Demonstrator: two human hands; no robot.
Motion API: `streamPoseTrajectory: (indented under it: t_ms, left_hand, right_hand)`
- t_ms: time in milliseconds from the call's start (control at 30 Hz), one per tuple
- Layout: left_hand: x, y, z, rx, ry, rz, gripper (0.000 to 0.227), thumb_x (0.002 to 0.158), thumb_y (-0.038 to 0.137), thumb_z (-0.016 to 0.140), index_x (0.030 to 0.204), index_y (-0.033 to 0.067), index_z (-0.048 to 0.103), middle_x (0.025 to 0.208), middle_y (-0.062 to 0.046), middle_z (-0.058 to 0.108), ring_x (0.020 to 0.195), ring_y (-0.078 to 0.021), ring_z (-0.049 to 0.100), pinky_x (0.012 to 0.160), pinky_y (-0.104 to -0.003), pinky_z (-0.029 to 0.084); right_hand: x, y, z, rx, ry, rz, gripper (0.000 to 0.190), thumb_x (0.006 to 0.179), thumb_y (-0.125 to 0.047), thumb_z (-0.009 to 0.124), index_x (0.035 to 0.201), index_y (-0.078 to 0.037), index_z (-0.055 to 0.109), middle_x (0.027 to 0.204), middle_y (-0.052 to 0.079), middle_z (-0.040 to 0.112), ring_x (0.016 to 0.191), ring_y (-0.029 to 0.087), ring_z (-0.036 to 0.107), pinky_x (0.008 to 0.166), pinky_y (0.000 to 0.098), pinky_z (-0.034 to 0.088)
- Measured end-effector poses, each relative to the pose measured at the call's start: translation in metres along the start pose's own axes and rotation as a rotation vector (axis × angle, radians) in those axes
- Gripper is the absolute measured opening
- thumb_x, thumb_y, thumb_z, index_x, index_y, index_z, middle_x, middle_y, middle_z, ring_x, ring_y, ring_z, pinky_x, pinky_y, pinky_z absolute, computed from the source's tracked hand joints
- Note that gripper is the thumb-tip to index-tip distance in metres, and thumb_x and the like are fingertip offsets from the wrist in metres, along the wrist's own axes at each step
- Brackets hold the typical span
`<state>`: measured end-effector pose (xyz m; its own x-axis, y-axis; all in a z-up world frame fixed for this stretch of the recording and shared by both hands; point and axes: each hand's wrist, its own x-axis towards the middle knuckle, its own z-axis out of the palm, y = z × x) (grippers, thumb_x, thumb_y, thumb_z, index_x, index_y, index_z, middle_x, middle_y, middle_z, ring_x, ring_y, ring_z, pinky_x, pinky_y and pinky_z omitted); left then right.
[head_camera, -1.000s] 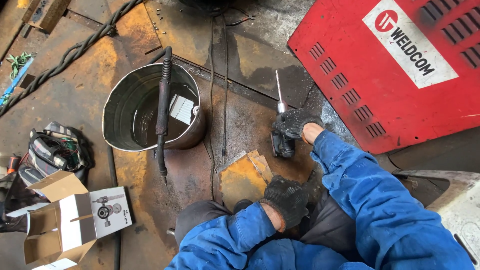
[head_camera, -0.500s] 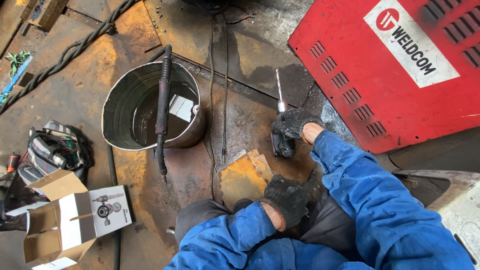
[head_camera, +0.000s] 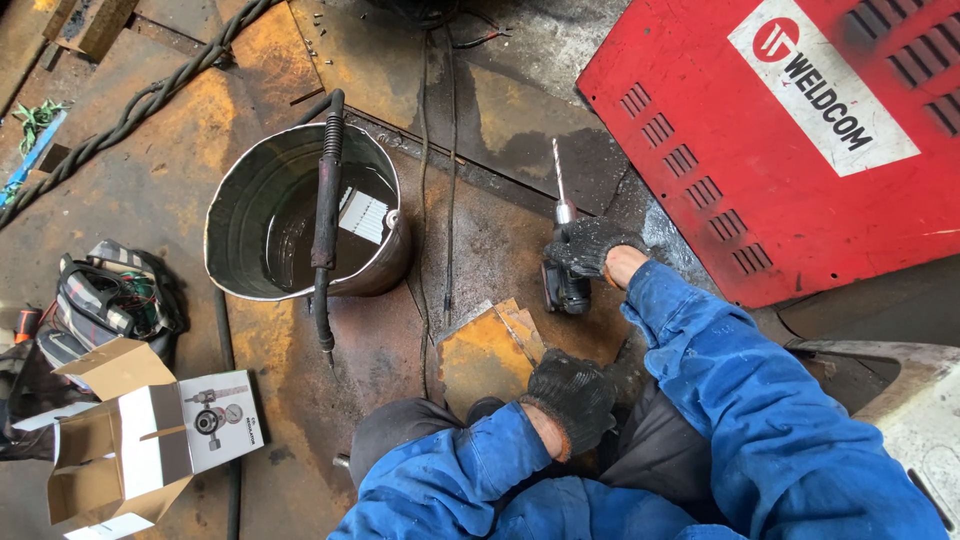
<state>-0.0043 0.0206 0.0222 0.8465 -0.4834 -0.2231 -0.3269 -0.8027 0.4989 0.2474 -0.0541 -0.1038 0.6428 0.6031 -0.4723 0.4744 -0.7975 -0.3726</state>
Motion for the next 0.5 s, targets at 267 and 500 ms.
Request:
streamPoseTrajectory:
  t_ms: [267, 500]
  left_hand:
    - [-0.001, -0.0001, 0.0028, 0.002, -0.008, 0.014, 0.031, 0.081, 0.04, 0.073, 0.088, 0.0101, 0.079, 0.092, -0.017, 0.072, 0.086, -0.0383, 0.068, 0.081, -0.057, 0.047]
    - [-0.0015, 0.0027, -0.0028, 0.032, -0.013, 0.019, 0.031, 0.081, 0.04, 0.074, 0.089, 0.01, 0.078, 0.091, -0.017, 0.072, 0.084, -0.038, 0.068, 0.079, -0.057, 0.047]
  right_hand:
    - [-0.005, -0.0072, -0.0067, 0.018, -0.008, 0.068, 0.049, 0.091, -0.058, 0.061, 0.098, -0.011, 0.074, 0.1, 0.019, 0.074, 0.093, 0.038, 0.071, 0.086, 0.0493, 0.055]
    - [-0.0072, -0.0081, -0.0072, 0.05, -0.001, 0.08, 0.049, 0.089, -0.058, 0.062, 0.097, -0.012, 0.073, 0.1, 0.018, 0.074, 0.095, 0.037, 0.07, 0.088, 0.0493, 0.055]
